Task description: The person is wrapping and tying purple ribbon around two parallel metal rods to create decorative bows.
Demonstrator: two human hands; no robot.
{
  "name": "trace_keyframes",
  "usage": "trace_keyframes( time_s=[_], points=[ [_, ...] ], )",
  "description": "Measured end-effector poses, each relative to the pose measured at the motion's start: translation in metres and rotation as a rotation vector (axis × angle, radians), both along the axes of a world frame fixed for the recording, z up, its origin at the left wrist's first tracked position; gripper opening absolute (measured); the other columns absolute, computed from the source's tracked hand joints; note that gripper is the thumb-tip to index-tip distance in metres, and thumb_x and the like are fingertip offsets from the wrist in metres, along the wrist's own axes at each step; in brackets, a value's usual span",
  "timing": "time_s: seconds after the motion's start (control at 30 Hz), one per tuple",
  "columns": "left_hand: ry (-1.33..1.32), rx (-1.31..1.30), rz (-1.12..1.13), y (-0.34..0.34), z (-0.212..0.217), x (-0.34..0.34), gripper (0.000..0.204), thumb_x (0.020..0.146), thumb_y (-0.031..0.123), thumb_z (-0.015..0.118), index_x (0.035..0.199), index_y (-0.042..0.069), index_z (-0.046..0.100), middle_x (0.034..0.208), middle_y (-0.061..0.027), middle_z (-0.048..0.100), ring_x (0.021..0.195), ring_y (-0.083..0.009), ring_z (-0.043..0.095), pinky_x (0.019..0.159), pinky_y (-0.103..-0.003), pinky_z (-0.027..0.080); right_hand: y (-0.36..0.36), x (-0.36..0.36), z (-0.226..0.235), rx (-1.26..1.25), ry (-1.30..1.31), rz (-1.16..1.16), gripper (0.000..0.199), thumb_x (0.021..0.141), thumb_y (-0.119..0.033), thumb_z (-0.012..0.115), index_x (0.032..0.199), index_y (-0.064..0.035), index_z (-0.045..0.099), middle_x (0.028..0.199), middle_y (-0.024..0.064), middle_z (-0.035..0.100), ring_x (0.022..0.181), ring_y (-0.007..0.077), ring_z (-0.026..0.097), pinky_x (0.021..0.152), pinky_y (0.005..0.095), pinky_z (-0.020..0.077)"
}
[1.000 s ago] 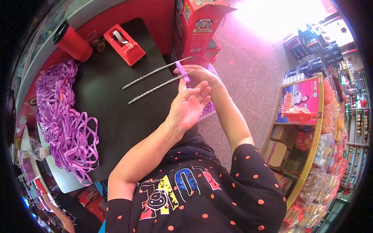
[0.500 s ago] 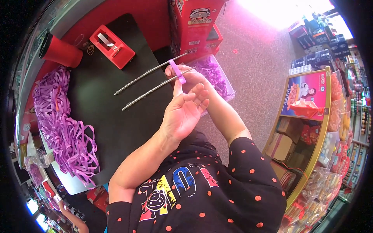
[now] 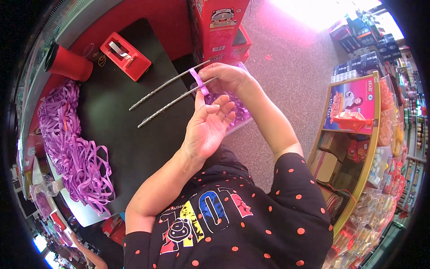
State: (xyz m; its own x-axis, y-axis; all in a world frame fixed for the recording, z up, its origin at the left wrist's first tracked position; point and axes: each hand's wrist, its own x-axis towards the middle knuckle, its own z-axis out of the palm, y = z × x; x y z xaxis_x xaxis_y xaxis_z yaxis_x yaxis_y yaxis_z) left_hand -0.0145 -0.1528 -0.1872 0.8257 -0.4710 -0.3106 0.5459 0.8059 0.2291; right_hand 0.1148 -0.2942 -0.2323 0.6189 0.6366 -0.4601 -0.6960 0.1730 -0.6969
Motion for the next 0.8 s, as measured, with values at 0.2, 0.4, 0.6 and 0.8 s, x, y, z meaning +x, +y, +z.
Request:
trace_keyframes(
  time_s=[0.2,0.4,0.6,0.8],
  points=[
    [-0.004,-0.006,0.021,-0.005,-0.004,0.001,0.08,0.083,0.004,0.051,0.147,0.032,0.014,0.121,-0.0089,0.048,0.109,-0.0241,0.046,0.099,-0.043,0.036,-0.016,0.005,0.023,0.018,0.034,0.024,0.019,0.089,-0.02,0.059,0.086,-0.0029,0.067,0.084,0.0058,0.067,0.076,0.0143,0.061,0.069,0.0289,0.0492],
    [-0.035,0.017,0.064,-0.004,0.0,0.003,0.076,0.08,0.005,0.051,0.145,0.03,0.02,0.128,-0.0073,0.039,0.112,-0.0237,0.039,0.102,-0.046,0.032,-0.002,-0.01,0.049,-0.229,-0.114,-0.084,0.033,0.092,-0.03,0.059,0.088,0.0005,0.07,0.079,0.004,0.067,0.063,0.0086,0.052,0.061,0.0212,0.0429],
    [-0.05,-0.03,0.066,-0.002,0.002,0.003,0.069,0.076,0.007,0.052,0.138,0.026,0.03,0.129,-0.0055,0.037,0.116,-0.0239,0.034,0.104,-0.045,0.028,-0.003,-0.015,0.061,-0.394,-0.367,-0.043,0.041,0.093,-0.035,0.056,0.091,0.0028,0.071,0.085,0.0084,0.069,0.077,0.0114,0.059,0.074,0.0244,0.0463],
    [-0.004,-0.065,0.059,0.001,0.006,0.004,0.068,0.071,0.008,0.054,0.133,0.027,0.036,0.128,-0.0053,0.037,0.118,-0.0242,0.031,0.106,-0.044,0.025,0.002,-0.026,0.071,-0.579,-0.611,-0.049,0.045,0.093,-0.041,0.057,0.093,0.0013,0.072,0.08,0.0076,0.069,0.076,0.0094,0.057,0.073,0.0242,0.0456]
  ],
)
